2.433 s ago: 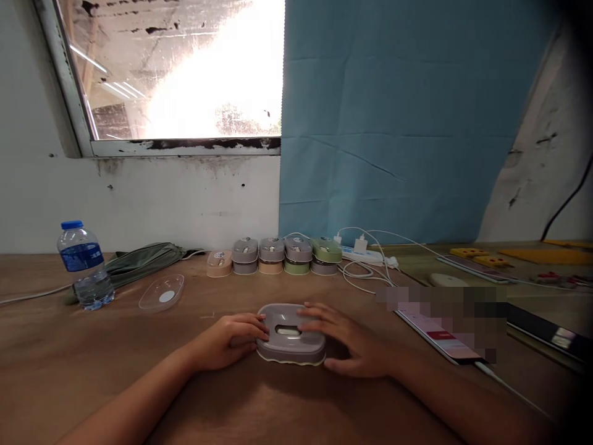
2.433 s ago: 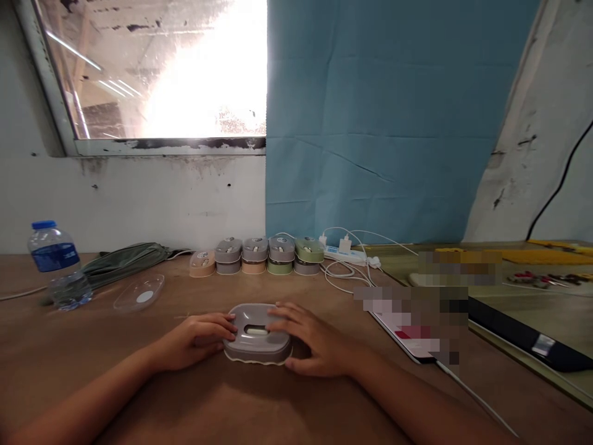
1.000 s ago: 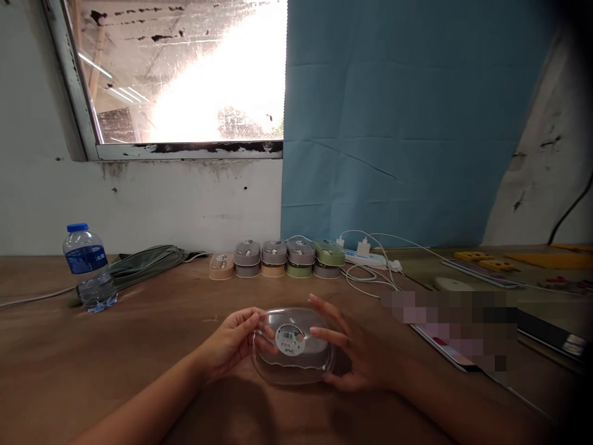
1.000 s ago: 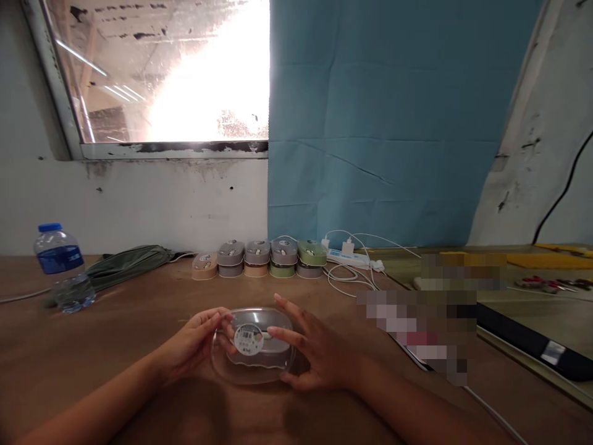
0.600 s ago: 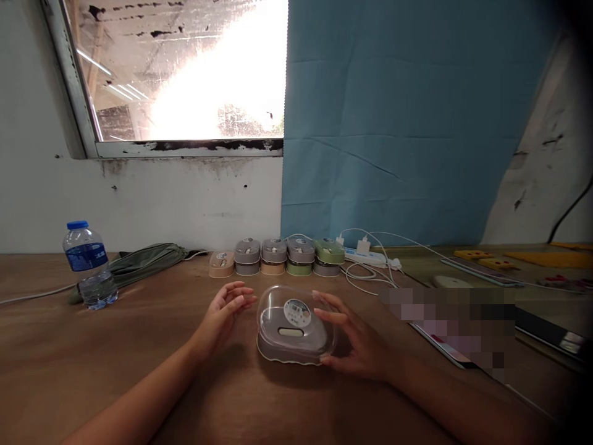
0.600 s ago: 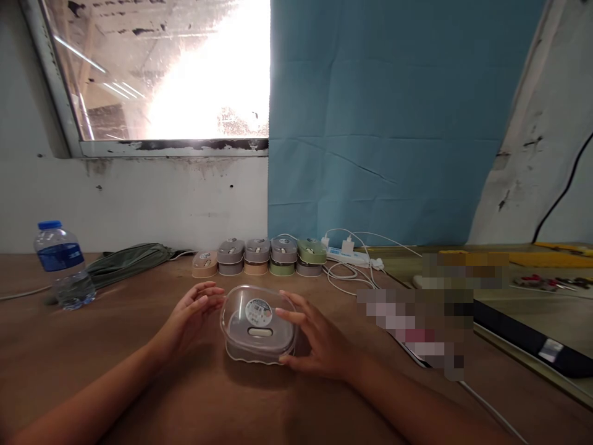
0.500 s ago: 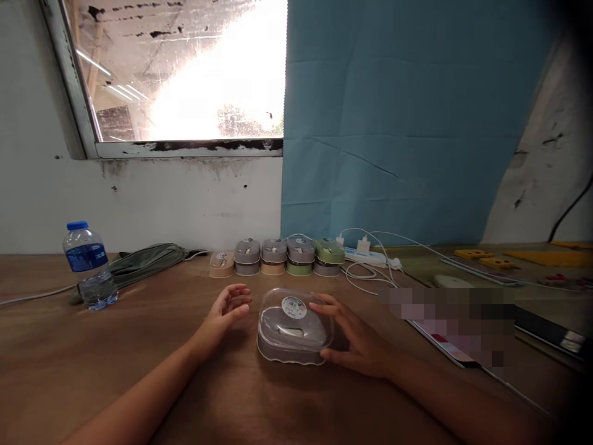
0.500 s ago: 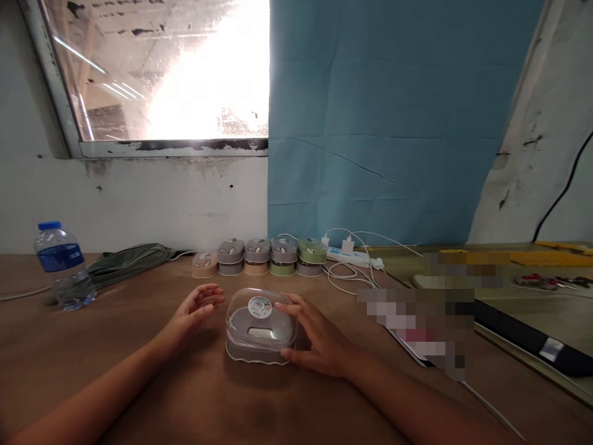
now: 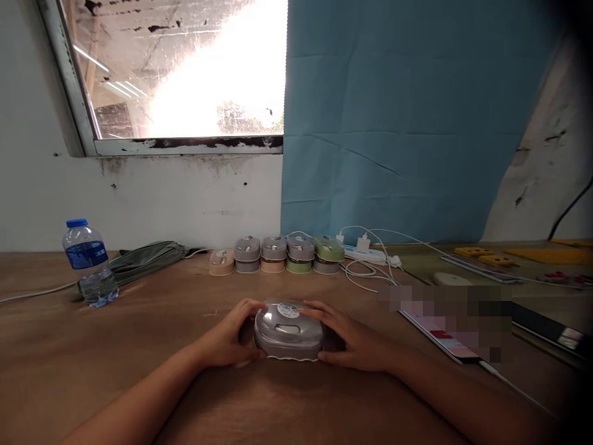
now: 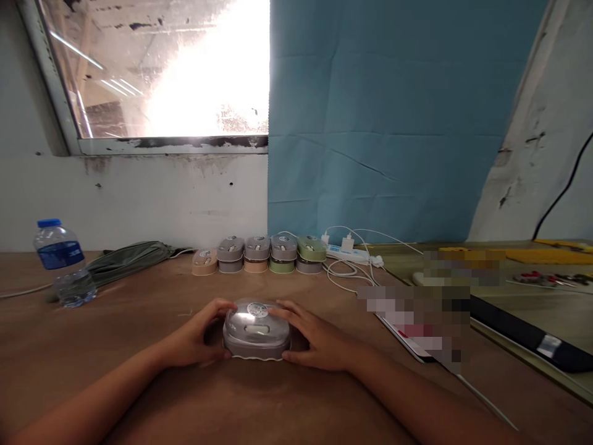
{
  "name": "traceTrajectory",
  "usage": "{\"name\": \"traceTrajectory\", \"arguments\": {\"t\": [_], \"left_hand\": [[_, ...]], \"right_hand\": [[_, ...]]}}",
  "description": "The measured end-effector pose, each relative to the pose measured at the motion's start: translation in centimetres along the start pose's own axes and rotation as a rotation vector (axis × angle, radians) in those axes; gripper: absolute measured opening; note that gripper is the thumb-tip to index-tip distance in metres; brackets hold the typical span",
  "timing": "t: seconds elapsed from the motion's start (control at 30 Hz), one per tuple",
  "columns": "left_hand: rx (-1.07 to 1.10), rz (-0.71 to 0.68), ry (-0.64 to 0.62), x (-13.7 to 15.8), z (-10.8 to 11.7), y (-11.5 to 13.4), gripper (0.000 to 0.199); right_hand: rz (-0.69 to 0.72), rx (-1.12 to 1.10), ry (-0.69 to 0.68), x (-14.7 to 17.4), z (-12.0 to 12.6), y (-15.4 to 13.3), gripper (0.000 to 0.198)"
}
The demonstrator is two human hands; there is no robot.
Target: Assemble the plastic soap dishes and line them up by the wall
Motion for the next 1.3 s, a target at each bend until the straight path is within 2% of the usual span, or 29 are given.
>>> {"name": "traceTrajectory", "arguments": {"t": [0.17,0.4,0.6,0.7,0.9,1.13,1.3], "left_hand": [[-0.012,0.002,-0.013,0.2,0.3,-0.3,0.065],[0.022,0.073,-0.102,0.5,0.0,0.2,0.079],[0.050,0.083,-0.106,0.3,0.0,-0.4,0.074],[0.043,0.035,-0.092,0.3,-0.1,-0.4,0.070],[0.036,-0.042,-0.142,0.3,-0.2,0.4,0.060],[-0.041,-0.088,-0.145,0.4,-0.2,0.5,0.073],[0.015,-0.106,-0.143,0.3,-0.3,0.2,0.076]], "right_hand": [[0.019,0.025,-0.013,0.1,-0.2,-0.2,0.069],[0.086,0.037,-0.031,0.2,-0.5,-0.4,0.072],[0.103,0.049,-0.035,0.2,-0.5,-0.7,0.072],[0.133,0.047,-0.033,0.1,-0.5,-1.0,0.077],[0.188,0.065,-0.008,0.0,-0.6,-1.2,0.079],[0.220,0.069,0.020,-0.1,-0.3,-0.2,0.074],[0.227,0.043,0.051,-0.2,-0.2,0.6,0.070]]}}
Point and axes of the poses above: each hand's wrist, its own x-axis away from the middle knuckle, its own z-axis out of the back of the hand, y = z × x, the point moved 2 cm from there along -x, towards the middle knuckle, and after that the axes turned 9 degrees about -y, right-handed, at the moved point
